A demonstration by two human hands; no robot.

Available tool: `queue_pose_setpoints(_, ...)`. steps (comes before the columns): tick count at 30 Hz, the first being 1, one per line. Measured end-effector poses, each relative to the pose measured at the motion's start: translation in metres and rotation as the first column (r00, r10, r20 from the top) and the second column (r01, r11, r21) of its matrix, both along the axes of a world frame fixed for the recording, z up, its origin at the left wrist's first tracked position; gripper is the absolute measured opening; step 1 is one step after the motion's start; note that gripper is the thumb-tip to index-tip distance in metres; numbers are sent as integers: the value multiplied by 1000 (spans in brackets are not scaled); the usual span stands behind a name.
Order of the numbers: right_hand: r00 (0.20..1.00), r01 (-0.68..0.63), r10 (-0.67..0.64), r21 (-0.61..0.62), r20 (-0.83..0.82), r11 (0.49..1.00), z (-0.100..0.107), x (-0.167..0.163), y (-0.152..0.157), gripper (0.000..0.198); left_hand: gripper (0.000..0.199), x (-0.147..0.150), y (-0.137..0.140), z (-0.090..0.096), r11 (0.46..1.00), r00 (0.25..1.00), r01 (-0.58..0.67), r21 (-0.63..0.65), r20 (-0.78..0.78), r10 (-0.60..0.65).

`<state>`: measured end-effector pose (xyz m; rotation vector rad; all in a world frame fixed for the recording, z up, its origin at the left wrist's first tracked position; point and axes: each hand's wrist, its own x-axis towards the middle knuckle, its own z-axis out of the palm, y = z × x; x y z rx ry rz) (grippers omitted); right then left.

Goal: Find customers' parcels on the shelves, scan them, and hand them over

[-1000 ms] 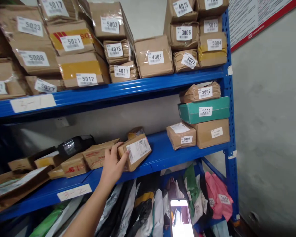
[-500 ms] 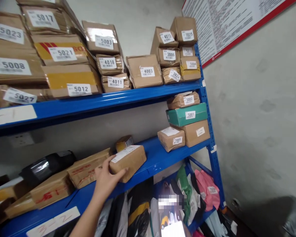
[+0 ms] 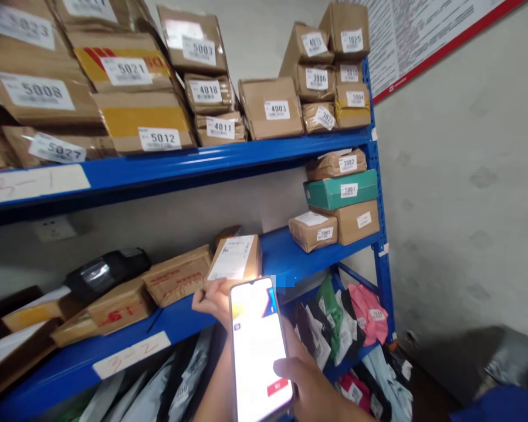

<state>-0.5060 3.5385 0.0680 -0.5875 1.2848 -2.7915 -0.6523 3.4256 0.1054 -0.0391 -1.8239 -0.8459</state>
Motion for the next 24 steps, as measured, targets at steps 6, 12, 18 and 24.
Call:
queue_pose_setpoints(6,986,-152,158,-105,48,983,15,5,-7,87,79,-5,5,29,999,995,-48,25,85,45)
queue_pose_setpoints(12,986,-97,109,-95,130,991,-1,3,-14,80,55,74,-23,0,818,829,508,270,104,-549)
queue_pose_setpoints(18,977,65,-79,74,200,995,-38,3,-24,73,69,125,-39,-70,439,321,491,752,312,-894)
queue_pose_setpoints(24,920,333,-392,510,9,793,-85,-6,-35,47,65,121,-31,-111,468,535,288,835,265,-802)
